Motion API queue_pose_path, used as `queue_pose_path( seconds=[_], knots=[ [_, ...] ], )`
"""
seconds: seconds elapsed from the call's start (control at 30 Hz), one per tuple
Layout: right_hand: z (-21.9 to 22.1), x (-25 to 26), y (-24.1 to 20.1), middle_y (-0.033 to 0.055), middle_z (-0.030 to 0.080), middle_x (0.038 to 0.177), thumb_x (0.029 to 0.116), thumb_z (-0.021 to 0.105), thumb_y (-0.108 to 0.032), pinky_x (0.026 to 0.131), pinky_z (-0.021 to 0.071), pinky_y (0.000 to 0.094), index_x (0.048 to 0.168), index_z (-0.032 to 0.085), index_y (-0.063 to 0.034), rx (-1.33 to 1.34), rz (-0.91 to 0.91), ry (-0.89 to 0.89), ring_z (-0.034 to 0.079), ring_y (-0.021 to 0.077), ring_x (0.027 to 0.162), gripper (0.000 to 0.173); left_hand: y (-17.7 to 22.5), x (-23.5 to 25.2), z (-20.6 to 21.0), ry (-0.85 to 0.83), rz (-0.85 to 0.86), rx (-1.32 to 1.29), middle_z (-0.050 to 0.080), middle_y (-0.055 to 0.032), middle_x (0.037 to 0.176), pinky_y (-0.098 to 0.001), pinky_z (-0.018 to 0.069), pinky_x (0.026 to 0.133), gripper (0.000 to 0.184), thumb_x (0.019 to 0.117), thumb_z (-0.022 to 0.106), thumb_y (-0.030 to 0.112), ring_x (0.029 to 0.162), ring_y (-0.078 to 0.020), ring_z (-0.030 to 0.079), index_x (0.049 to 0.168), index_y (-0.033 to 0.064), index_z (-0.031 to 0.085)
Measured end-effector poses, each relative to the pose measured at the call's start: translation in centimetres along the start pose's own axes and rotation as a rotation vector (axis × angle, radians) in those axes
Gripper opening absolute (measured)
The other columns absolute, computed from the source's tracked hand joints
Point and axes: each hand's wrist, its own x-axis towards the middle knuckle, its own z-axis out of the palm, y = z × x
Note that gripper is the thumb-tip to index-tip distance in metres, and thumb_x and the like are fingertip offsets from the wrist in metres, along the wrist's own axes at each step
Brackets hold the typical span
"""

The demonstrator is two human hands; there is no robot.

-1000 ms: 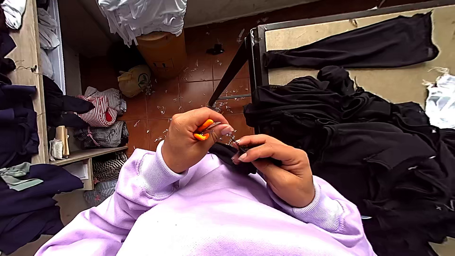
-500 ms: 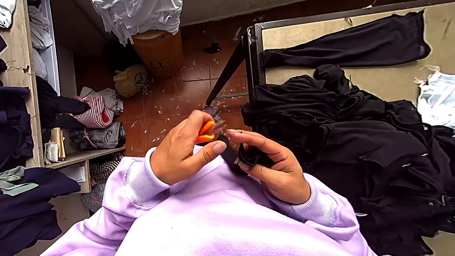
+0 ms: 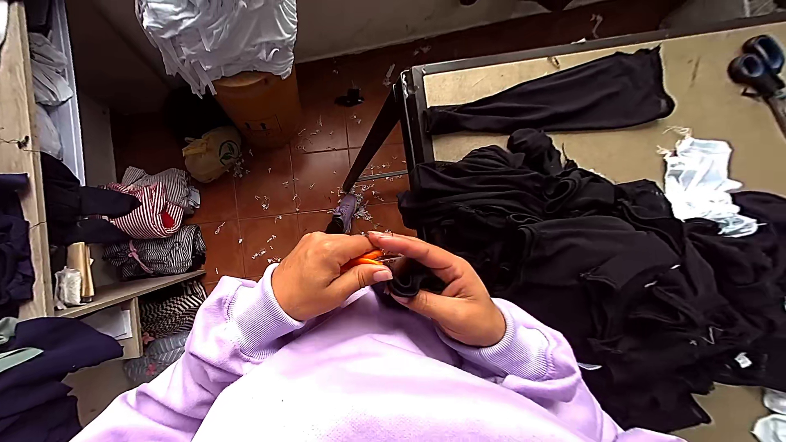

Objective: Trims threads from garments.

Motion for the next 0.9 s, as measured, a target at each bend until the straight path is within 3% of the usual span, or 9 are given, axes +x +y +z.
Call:
queue_pose_path(
  seconds=[0.1,0.17,0.2,0.27,0.33,0.47,0.63,0.77,0.9],
  knots=[
    [0.5,0.7,0.2,0.0104,0.049,0.153,0.0846,0.061,0.013,0.079,0.0553,0.0179,0.156,0.032,0.0042,-0.048,-0.010,0.117,0.064,-0.0004,0.087,0.078,-1.6,0.0,0.3,0.105,0.000,-0.296,0.068,-0.0062,0.102,-0.0156,0.0507,0.069,0.048,0.0979,0.067,0.041,0.080,0.0001,0.059,0.113,-0.0046,0.065],
    [0.9,2.0,-0.2,0.0128,0.038,0.161,0.0854,0.059,0.015,0.083,0.0558,0.0177,0.162,0.012,0.0023,-0.154,-0.045,0.190,0.065,-0.0015,0.095,0.091,-2.5,0.3,0.5,0.049,-0.088,-0.530,0.061,-0.0042,0.140,-0.0109,0.0455,0.061,0.082,0.0828,0.083,0.048,0.081,0.0041,0.058,0.145,0.0066,0.049],
    [1.0,2.8,-0.5,0.0170,0.042,0.158,0.0870,0.058,0.014,0.093,0.0563,0.0221,0.161,0.011,0.0048,-0.194,-0.082,0.214,0.066,0.0045,0.110,0.088,-3.1,0.5,0.8,-0.005,-0.134,-0.607,0.061,0.0005,0.142,-0.0112,0.0465,0.060,0.089,0.0778,0.088,0.044,0.081,0.0041,0.059,0.149,0.0132,0.045],
    [0.7,5.0,-1.5,0.0225,0.064,0.136,0.0873,0.054,0.018,0.101,0.0565,0.0328,0.155,0.023,0.0127,-0.230,-0.208,0.264,0.069,0.0176,0.117,0.075,-4.7,0.8,1.6,-0.083,-0.191,-0.640,0.073,0.0068,0.112,-0.0174,0.0566,0.070,0.059,0.0759,0.090,0.024,0.085,0.0009,0.066,0.129,0.0155,0.064],
    [-1.0,7.2,-3.6,0.0190,0.073,0.113,0.0889,0.054,0.017,0.095,0.0595,0.0335,0.142,0.043,0.0180,-0.327,-0.340,0.346,0.073,0.0171,0.104,0.054,-6.7,1.1,2.1,-0.125,-0.260,-0.480,0.076,0.0056,0.089,-0.0220,0.0609,0.075,0.027,0.0748,0.082,0.008,0.081,0.0000,0.070,0.100,0.0094,0.074],
    [-8.3,9.1,-9.7,0.0121,0.073,0.111,0.0962,0.057,0.007,0.096,0.0569,0.0271,0.119,0.064,0.0121,-0.650,-0.470,0.499,0.070,0.0089,0.103,0.024,-9.1,1.9,0.6,-0.067,-0.394,-0.198,0.062,0.0093,0.062,-0.0157,0.0464,0.051,0.002,0.0759,0.070,0.011,0.055,0.0060,0.055,0.077,0.0089,0.070],
    [-18.3,8.3,-16.4,-0.0057,0.074,0.099,0.0998,0.058,0.000,0.077,0.0615,0.0244,0.117,0.062,-0.0084,-0.635,-0.228,0.821,0.072,0.0058,0.091,0.019,-8.0,9.3,-1.6,-0.009,-0.225,-0.119,0.065,0.0057,0.075,-0.0136,0.0495,0.059,0.014,0.0832,0.065,0.009,0.063,0.0057,0.058,0.095,0.0038,0.069],
    [-27.2,6.9,-18.3,-0.0035,0.071,0.096,0.0986,0.060,0.001,0.072,0.0625,0.0260,0.115,0.060,-0.0082,-0.608,-0.127,1.117,0.072,0.0079,0.085,0.019,-6.5,19.0,-0.1,-0.030,-0.032,0.058,0.065,-0.0049,0.083,-0.0231,0.0522,0.067,0.019,0.0926,0.064,0.010,0.070,-0.0042,0.059,0.109,-0.0013,0.064],
    [-35.4,3.2,-16.6,0.0147,0.052,0.143,0.0981,0.066,-0.019,0.093,0.0581,0.0399,0.154,0.036,-0.0078,-0.848,0.274,1.265,0.063,0.0224,0.119,0.064,-6.8,27.5,3.9,-0.136,-0.025,0.349,0.069,-0.0225,0.115,-0.0601,0.0546,0.088,0.039,0.0927,0.068,0.005,0.102,-0.0396,0.069,0.131,0.0009,0.062]
  ],
)
